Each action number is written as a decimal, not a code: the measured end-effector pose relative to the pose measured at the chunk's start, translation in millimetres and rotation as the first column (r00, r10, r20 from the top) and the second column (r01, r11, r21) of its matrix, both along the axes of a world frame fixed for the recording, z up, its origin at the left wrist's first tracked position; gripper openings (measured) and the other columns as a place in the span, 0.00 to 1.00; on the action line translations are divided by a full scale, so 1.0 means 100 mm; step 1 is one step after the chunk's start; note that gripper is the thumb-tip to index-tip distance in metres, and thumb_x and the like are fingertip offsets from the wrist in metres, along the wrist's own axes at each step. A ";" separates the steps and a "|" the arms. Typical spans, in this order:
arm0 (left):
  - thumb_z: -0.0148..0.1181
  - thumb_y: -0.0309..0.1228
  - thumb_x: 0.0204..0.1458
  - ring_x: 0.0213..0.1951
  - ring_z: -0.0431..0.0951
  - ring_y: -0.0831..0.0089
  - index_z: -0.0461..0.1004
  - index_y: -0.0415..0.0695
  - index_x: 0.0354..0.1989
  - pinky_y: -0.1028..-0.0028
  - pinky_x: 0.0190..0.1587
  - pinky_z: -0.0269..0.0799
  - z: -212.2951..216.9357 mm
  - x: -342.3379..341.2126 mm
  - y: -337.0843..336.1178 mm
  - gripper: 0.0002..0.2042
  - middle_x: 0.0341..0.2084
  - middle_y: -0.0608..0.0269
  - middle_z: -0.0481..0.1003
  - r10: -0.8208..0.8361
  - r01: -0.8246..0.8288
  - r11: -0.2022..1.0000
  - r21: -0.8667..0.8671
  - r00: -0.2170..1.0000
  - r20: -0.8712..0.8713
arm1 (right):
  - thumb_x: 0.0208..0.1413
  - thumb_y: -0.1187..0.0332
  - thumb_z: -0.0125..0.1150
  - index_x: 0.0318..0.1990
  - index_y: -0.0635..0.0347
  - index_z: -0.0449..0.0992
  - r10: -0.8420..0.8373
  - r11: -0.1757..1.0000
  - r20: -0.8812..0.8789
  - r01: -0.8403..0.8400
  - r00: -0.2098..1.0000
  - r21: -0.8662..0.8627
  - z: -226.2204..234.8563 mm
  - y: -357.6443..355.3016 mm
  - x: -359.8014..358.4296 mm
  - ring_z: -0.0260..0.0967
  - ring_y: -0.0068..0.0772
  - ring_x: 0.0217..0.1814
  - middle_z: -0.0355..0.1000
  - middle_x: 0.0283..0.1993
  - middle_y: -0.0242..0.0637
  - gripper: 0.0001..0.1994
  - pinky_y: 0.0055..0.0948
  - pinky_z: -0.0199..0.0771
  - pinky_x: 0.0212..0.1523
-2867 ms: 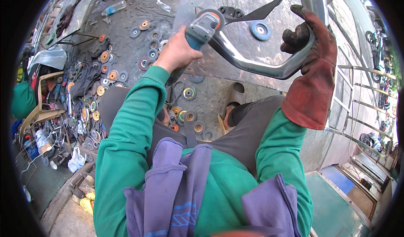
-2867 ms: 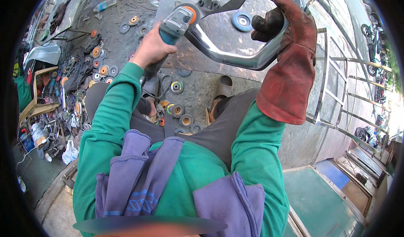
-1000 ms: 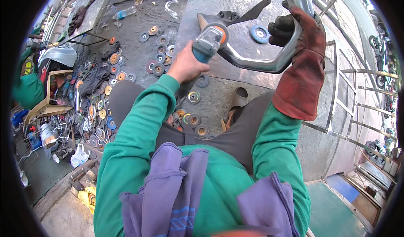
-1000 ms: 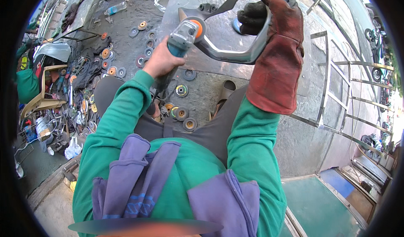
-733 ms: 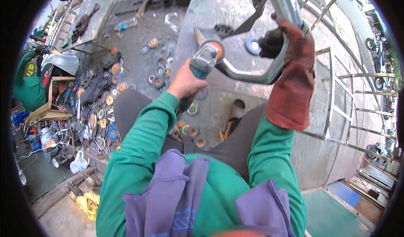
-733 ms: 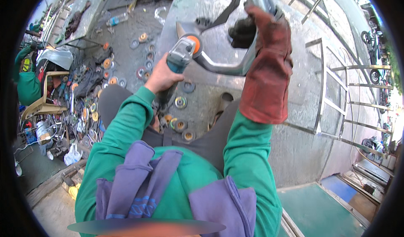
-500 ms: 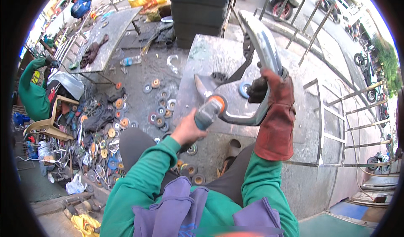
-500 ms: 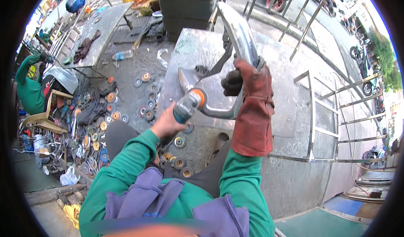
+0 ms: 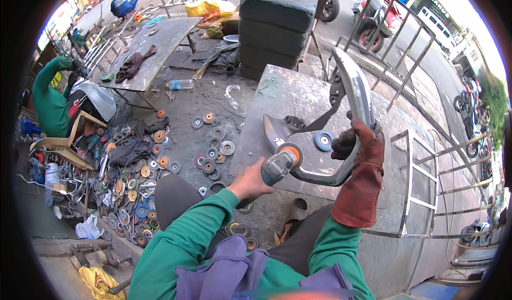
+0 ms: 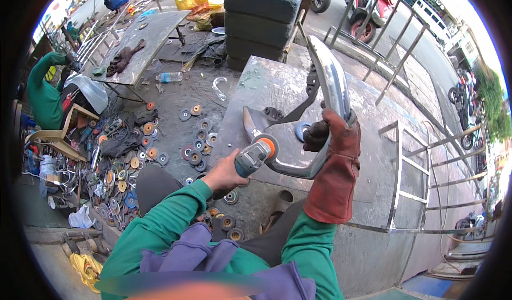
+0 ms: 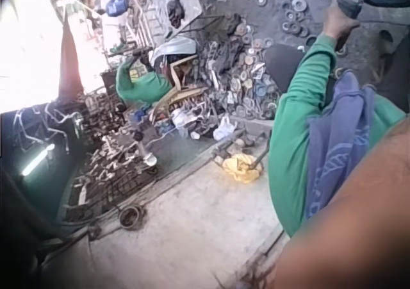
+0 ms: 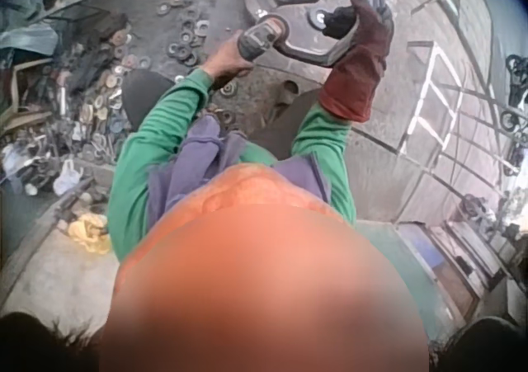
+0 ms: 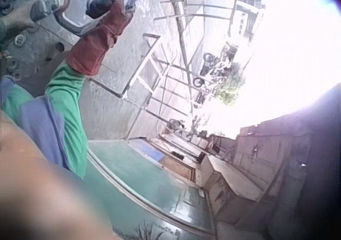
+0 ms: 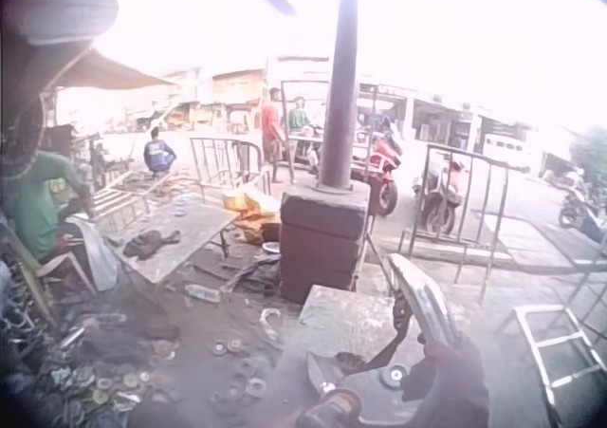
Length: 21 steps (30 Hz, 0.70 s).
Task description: The person uses an angle grinder with a polishing disc to polish a curved metal part. They hold the part with a gloved hand and move the grinder along its surface, repeatedly adjusting the angle to cover different areas.
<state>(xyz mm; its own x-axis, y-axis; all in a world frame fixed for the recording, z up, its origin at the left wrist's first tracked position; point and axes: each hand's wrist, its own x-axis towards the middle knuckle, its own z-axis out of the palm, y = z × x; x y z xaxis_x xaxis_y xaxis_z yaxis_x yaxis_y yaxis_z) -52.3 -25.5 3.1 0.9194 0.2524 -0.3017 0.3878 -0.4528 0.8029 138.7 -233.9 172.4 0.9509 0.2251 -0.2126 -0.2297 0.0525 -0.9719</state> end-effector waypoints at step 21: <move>0.80 0.37 0.41 0.55 0.82 0.38 0.63 0.39 0.66 0.53 0.58 0.78 0.00 0.05 0.15 0.43 0.50 0.34 0.81 0.123 -0.122 0.992 0.030 0.992 -0.008 | 0.58 0.64 0.66 0.57 0.65 0.76 -0.007 1.000 0.000 0.007 1.000 0.001 0.04 0.02 0.03 0.78 0.47 0.19 0.75 0.26 0.46 0.22 0.51 0.85 0.18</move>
